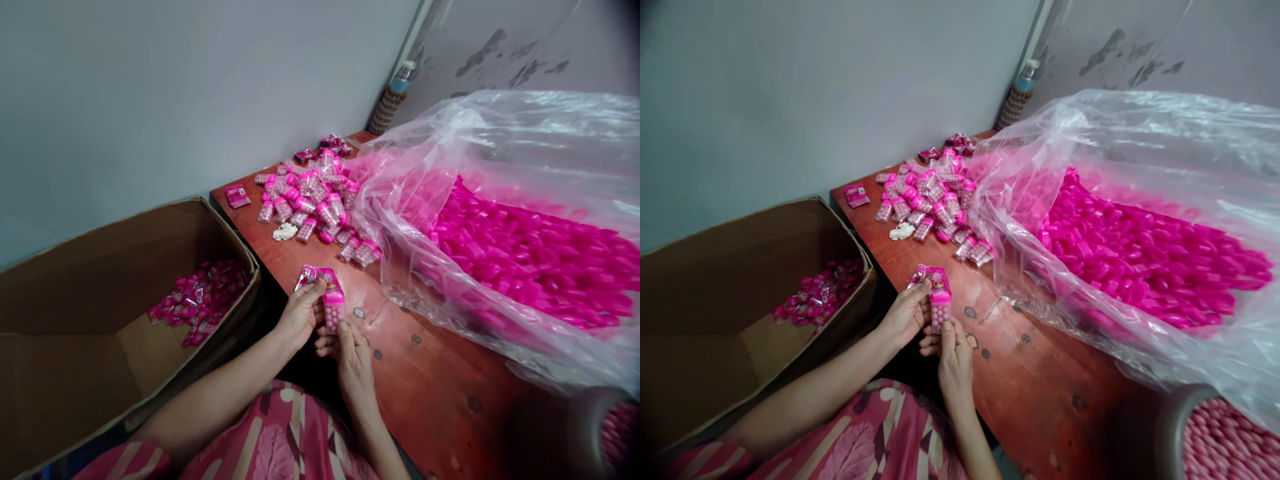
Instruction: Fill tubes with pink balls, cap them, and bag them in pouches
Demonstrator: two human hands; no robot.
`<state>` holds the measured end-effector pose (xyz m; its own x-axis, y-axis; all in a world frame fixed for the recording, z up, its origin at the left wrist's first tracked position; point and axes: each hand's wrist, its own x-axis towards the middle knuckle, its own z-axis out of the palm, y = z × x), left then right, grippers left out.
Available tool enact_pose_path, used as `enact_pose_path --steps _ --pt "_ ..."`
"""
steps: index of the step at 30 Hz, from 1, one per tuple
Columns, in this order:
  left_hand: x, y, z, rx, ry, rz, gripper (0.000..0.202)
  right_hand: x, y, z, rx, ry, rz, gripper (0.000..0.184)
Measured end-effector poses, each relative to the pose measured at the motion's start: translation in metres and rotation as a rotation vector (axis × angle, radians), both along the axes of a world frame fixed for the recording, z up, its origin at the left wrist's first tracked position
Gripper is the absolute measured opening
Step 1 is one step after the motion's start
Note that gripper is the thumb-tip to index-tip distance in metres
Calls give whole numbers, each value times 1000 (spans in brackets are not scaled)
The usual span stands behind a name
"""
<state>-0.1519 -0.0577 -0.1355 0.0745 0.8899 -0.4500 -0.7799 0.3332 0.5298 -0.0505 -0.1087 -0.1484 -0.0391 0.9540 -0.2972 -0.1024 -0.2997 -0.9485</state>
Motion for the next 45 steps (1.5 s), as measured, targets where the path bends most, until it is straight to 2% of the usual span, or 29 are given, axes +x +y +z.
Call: enact_pose_path --steps 4,11,15,18,20,23,26,28,30,35,39,41,42,45 --pt "-2 0 3 75 69 -73 32 0 -1 1 89 -137 -6 31" --pt "-1 -1 -1 27 64 -174 26 2 -4 3 185 -292 -29 29" --pt "-5 -2 1 48 159 -216 24 1 -4 4 119 -124 -17 29" --pt "-6 -4 5 84 301 -203 24 0 -5 4 87 -23 -4 30" --pt "-5 -4 7 107 347 -178 24 1 -6 3 135 -123 -31 29" --pt "-3 -5 9 92 274 -160 24 2 -6 2 201 -273 -71 26" --pt "-3 -7 11 78 217 -196 23 1 -6 2 145 -85 -44 26" --pt "-4 -9 10 92 200 -275 24 -1 -5 3 76 116 -39 27" --pt "-4 -12 9 98 187 -345 26 -2 -4 4 34 227 -59 28" --pt "0 -19 3 87 174 -348 26 2 1 7 46 223 -125 22" --pt "-1 -26 8 122 147 -365 24 4 10 7 2 250 -84 23" --pt "-9 -30 14 122 138 -321 23 3 15 9 -19 281 -42 25" --pt "-16 -32 17 116 145 -248 21 3 17 10 -19 300 -22 25" --pt "-46 -37 23 122 210 147 26 4 21 12 14 303 0 25"
